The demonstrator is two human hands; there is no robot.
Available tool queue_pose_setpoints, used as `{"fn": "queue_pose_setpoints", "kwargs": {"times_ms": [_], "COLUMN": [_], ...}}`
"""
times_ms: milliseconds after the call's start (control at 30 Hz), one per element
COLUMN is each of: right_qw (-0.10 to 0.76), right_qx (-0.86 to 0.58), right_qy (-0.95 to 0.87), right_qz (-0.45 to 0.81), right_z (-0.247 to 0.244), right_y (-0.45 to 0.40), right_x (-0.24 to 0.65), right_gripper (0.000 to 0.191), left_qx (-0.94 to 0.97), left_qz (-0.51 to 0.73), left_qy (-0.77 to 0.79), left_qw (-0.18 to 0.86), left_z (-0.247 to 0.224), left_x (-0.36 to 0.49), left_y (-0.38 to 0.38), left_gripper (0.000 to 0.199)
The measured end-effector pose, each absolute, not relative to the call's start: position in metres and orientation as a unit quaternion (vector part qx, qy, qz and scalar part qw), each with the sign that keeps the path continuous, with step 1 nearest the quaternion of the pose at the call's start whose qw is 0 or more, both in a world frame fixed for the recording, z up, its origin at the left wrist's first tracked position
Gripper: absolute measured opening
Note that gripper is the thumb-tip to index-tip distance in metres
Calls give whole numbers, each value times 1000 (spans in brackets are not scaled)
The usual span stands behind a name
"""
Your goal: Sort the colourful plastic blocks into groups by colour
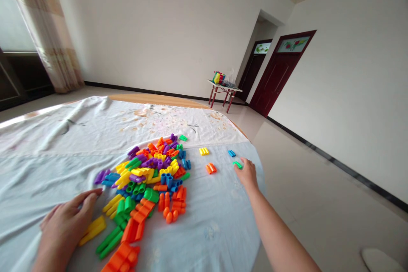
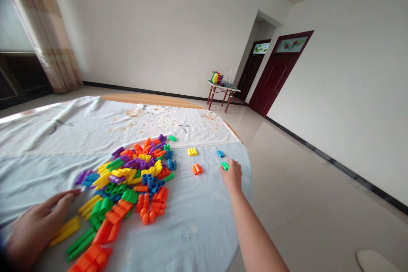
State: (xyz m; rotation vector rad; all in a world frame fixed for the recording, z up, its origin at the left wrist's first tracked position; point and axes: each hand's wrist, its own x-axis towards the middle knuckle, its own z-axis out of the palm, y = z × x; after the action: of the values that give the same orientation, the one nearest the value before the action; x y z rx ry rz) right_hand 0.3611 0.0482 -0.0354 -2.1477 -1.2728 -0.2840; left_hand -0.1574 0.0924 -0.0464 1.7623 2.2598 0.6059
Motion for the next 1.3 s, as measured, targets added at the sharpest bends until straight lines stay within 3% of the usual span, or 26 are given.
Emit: {"fn": "queue_pose_setpoints", "kwargs": {"times_ms": [133, 200, 433, 1033, 1300], "right_qw": [436, 455, 402, 380, 372], "right_qx": [-677, -615, -518, -505, -581], "right_qy": [-587, -644, -734, -756, -710], "right_qz": [-84, -17, 175, 171, 142], "right_z": [-24, -20, -21, -25, -32], "right_y": [46, 41, 27, 22, 15], "right_x": [307, 270, 183, 204, 205], "right_gripper": [27, 22, 20, 41, 52], "left_qx": [576, 574, 574, 578, 576], "left_qz": [227, 236, 246, 239, 234], "left_qy": [772, 768, 764, 763, 766], "left_qw": [147, 155, 164, 162, 165], "left_z": [-31, -29, -25, -23, -22], "left_x": [-146, -144, -142, -140, -140], "left_y": [85, 83, 77, 77, 77], "left_gripper": [51, 50, 48, 46, 48]}}
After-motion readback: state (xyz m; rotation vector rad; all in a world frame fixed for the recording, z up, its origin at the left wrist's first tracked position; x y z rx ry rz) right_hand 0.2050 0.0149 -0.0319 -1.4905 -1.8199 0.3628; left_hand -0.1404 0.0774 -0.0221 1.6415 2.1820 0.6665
